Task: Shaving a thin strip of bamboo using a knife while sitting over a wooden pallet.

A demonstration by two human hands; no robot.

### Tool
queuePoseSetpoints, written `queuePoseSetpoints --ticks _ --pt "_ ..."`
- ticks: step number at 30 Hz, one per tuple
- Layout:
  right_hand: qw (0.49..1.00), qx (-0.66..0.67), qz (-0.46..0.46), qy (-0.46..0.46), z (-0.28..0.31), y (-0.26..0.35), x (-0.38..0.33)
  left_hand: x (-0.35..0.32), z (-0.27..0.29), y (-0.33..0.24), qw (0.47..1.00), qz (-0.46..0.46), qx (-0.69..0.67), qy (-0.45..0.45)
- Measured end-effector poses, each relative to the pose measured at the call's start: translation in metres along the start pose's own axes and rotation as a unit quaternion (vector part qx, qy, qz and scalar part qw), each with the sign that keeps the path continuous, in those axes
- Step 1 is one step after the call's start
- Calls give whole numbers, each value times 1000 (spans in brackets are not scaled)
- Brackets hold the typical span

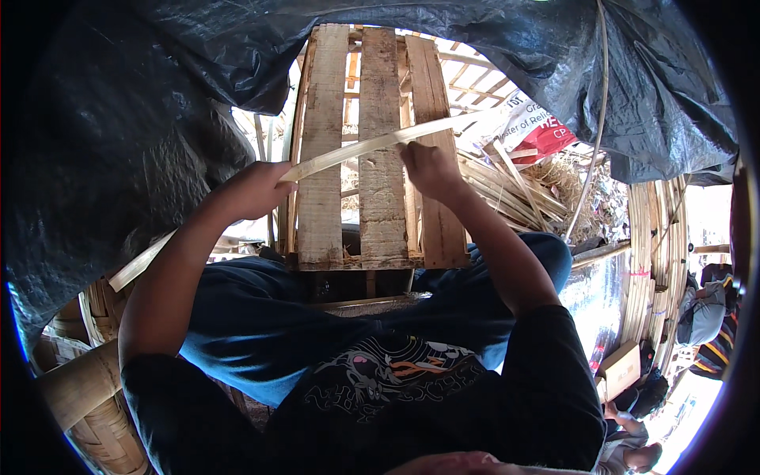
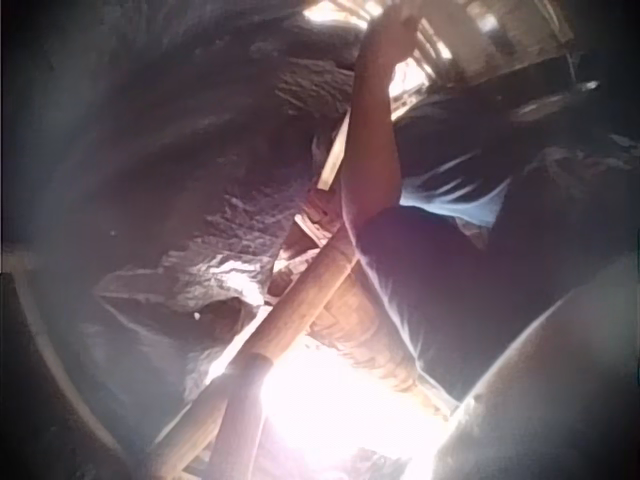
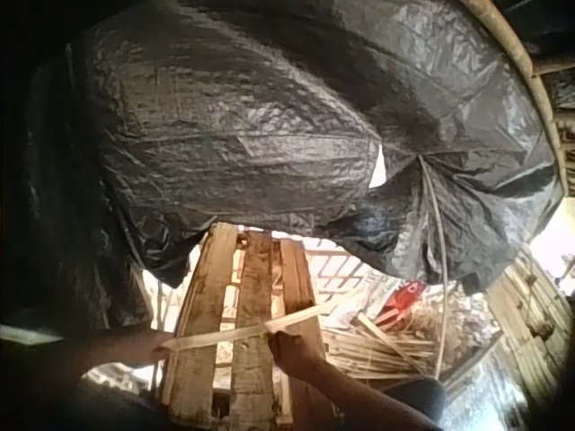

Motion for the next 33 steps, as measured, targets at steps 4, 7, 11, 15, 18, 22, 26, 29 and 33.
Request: queuePoseSetpoints --ticks 4,7,11,15,18,22,26,29,33 --pt "975 96 -160 120 22 -10 8 -4 2 6 999 28 -22 23" --pt "903 54 -150 399 -12 -75 -40 2 4 6 999 -4 -22 25" --pt "834 136 -417 334 -5 -105 -55 -8 13 2 999 15 -30 13" --pt "837 106 -421 333 -35 -144 -128 -6 21 -9 999 -7 -33 23" --pt "775 127 -505 358 -27 -163 -151 -13 26 11 999 -3 -21 33" --pt "846 132 -426 293 -16 -128 -107 -15 12 38 999 2 -30 26" --pt "924 176 -228 250 -1 -75 -50 -16 12 24 997 24 -42 53" --pt "888 247 -274 273 18 -42 -13 -18 16 28 997 54 -41 32" --pt "877 154 -337 306 4 -77 -45 -19 18 23 998 -26 5 -49"
Point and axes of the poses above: each hand's wrist, its own x-axis towards the middle knuckle, its own z-axis out of the back of the hand, y = z × x, the point moved 5 cm from there along x, towards the middle knuckle, and after that the axes turned 10 degrees about z, right-handed, at the moved point
